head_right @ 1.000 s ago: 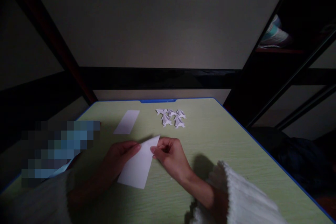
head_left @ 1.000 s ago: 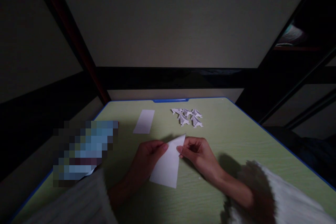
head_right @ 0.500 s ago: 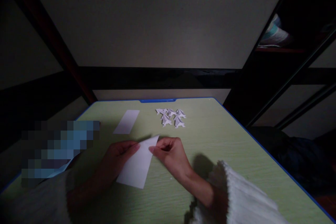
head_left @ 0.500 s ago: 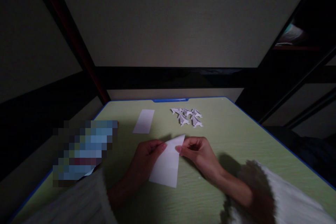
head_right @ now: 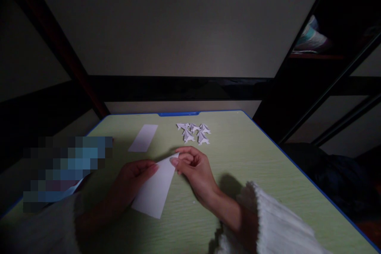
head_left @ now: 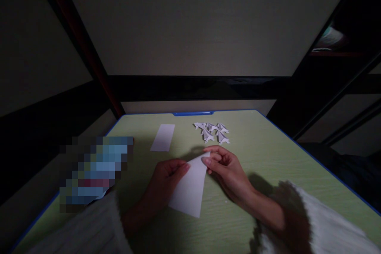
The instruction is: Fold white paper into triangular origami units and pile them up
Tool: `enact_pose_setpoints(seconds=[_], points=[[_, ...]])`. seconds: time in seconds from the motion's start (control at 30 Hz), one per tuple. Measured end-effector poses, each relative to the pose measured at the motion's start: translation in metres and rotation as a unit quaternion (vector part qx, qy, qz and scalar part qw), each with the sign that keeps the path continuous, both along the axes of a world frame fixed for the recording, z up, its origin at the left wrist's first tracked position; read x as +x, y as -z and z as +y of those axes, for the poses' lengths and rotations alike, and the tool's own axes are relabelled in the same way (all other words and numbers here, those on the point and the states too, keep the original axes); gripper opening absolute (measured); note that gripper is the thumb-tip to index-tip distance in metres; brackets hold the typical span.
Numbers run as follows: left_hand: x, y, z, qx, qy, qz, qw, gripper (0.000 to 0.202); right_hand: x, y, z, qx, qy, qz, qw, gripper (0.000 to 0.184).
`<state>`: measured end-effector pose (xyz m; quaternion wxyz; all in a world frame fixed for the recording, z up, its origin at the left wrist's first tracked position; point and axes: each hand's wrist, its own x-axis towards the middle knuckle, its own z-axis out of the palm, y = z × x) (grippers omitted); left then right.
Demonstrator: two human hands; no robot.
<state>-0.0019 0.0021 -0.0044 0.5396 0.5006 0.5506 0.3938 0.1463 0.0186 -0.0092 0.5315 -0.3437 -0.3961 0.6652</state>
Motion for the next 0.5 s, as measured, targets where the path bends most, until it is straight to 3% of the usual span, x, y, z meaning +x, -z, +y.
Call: enact_pose_setpoints(seconds=[0.5], points=[[-0.0002,0.0041,-0.0016,0.031,0.023,0.019,0.999,0.025,0.0020,0.0024,-0.0021,0.025,0.041,-0.016,0.999,0.010]])
